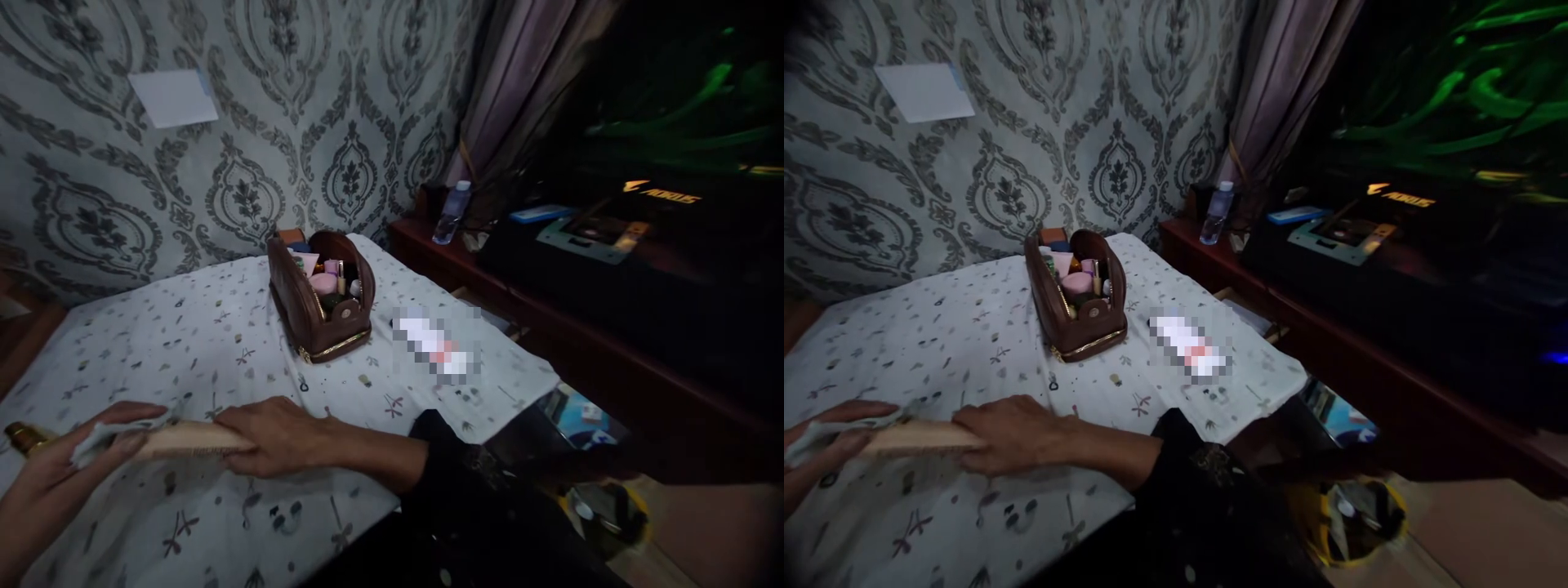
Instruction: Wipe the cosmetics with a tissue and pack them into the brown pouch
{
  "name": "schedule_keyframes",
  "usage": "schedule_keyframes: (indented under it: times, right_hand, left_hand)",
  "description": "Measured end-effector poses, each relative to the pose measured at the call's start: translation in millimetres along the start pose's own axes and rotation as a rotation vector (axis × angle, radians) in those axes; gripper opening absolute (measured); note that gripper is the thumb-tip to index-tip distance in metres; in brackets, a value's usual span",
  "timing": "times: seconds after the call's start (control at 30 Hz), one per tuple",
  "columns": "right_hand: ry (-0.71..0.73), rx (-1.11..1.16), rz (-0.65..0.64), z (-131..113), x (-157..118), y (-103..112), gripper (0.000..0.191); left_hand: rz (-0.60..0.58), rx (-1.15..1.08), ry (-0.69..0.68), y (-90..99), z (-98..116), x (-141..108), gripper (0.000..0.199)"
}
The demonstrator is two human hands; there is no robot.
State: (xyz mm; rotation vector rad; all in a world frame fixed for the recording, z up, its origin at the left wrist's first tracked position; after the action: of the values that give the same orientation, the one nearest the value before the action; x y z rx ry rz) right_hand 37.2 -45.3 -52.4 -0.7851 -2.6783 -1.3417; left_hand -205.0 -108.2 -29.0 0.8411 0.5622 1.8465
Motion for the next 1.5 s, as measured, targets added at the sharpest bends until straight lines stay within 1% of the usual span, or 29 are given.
schedule_keyframes:
  times: [0.03,0.07,0.13,0.2,0.23,0.27,0.3,0.33,0.37,0.43,0.5,0.57,0.63,0.67,0.73,0.8,0.93,1.0,1.03,1.1,1.2,1.37,1.5]
  right_hand:
    - [-0.03,0.128,-0.021,1.6,0.5,-2.2,0.039]
    - [-0.069,0.283,-0.049,3.4,1.0,-6.3,0.04]
    - [-0.183,0.648,-0.124,7.3,1.6,-18.8,0.04]
    - [-0.326,0.959,-0.172,11.5,1.8,-30.4,0.039]
    - [-0.385,1.038,-0.163,14.0,2.1,-33.2,0.038]
    - [-0.424,1.046,-0.133,16.6,2.5,-33.2,0.038]
    - [-0.435,0.988,-0.06,19.6,3.3,-29.4,0.035]
    - [-0.409,0.881,-0.01,21.3,4.0,-23.8,0.034]
    - [-0.358,0.719,0.056,22.7,4.7,-16.0,0.034]
    - [-0.227,0.37,0.178,24.1,4.8,0.4,0.042]
    - [-0.154,0.036,0.202,28.2,2.8,7.9,0.048]
    - [-0.108,-0.242,0.198,35.1,-0.2,6.9,0.049]
    - [-0.052,-0.408,0.209,41.5,-3.5,0.5,0.047]
    - [-0.026,-0.455,0.224,44.2,-5.1,-3.4,0.045]
    - [0.009,-0.503,0.258,48.3,-7.4,-10.0,0.043]
    - [0.018,-0.521,0.29,50.9,-8.2,-13.8,0.043]
    - [-0.006,-0.499,0.337,53.6,-7.0,-13.6,0.039]
    - [-0.005,-0.47,0.347,54.0,-6.5,-12.6,0.037]
    - [-0.003,-0.459,0.351,54.2,-6.4,-12.2,0.037]
    - [-0.004,-0.442,0.36,54.9,-6.5,-11.6,0.038]
    - [-0.01,-0.421,0.37,55.3,-7.0,-10.9,0.04]
    - [0.029,-0.414,0.413,49.7,-8.2,-8.2,0.04]
    - [0.087,-0.453,0.438,43.4,-9.7,-6.6,0.041]
  left_hand:
    - [0.092,0.011,0.054,-0.8,16.9,-1.9,0.014]
    - [0.146,-0.01,0.078,-4.2,32.4,-2.5,0.017]
    - [0.25,-0.041,0.158,-13.6,51.6,0.5,0.026]
    - [0.274,-0.081,0.175,-27.5,57.9,7.2,0.034]
    - [0.31,-0.121,0.156,-33.3,57.3,10.5,0.036]
    - [0.311,-0.158,0.134,-39.9,54.5,13.4,0.035]
    - [0.329,-0.203,0.113,-45.1,49.8,15.4,0.034]
    - [0.355,-0.248,0.1,-49.1,43.7,16.4,0.035]
    - [0.378,-0.289,0.096,-52.3,36.8,16.6,0.037]
    - [0.422,-0.363,0.143,-56.0,21.4,15.6,0.042]
    - [0.425,-0.449,0.214,-58.0,8.3,14.0,0.048]
    - [0.407,-0.501,0.273,-57.4,0.0,12.2,0.053]
    - [0.37,-0.493,0.294,-54.5,-3.1,10.1,0.055]
    - [0.336,-0.466,0.278,-52.8,-2.6,8.8,0.054]
    - [0.239,-0.384,0.186,-50.8,1.5,5.8,0.05]
    - [0.124,-0.293,0.036,-52.3,7.6,1.5,0.047]
    - [-0.085,-0.151,-0.266,-66.6,15.8,-8.7,0.042]
    - [-0.137,-0.074,-0.36,-75.7,15.3,-11.4,0.044]
    - [-0.14,-0.038,-0.38,-79.6,14.0,-11.5,0.046]
    - [-0.12,0.02,-0.378,-85.6,11.0,-9.9,0.047]
    - [-0.093,0.058,-0.321,-90.1,9.5,-5.8,0.046]
    - [-0.097,-0.005,-0.204,-87.1,16.6,-2.6,0.04]
    - [-0.07,-0.098,-0.096,-82.5,21.4,-4.0,0.036]
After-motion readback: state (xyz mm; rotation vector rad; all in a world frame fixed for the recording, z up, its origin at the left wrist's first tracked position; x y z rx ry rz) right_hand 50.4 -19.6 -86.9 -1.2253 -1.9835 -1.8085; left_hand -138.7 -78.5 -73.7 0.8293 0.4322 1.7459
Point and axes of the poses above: each hand's wrist, its own x-axis towards the middle knuckle, its own y-axis out of the back of the hand, z = x × y, the point moved 4 cm from there along x, towards the middle knuckle, and after that the axes turned 9 degrees about z, right-handed, at the moved point
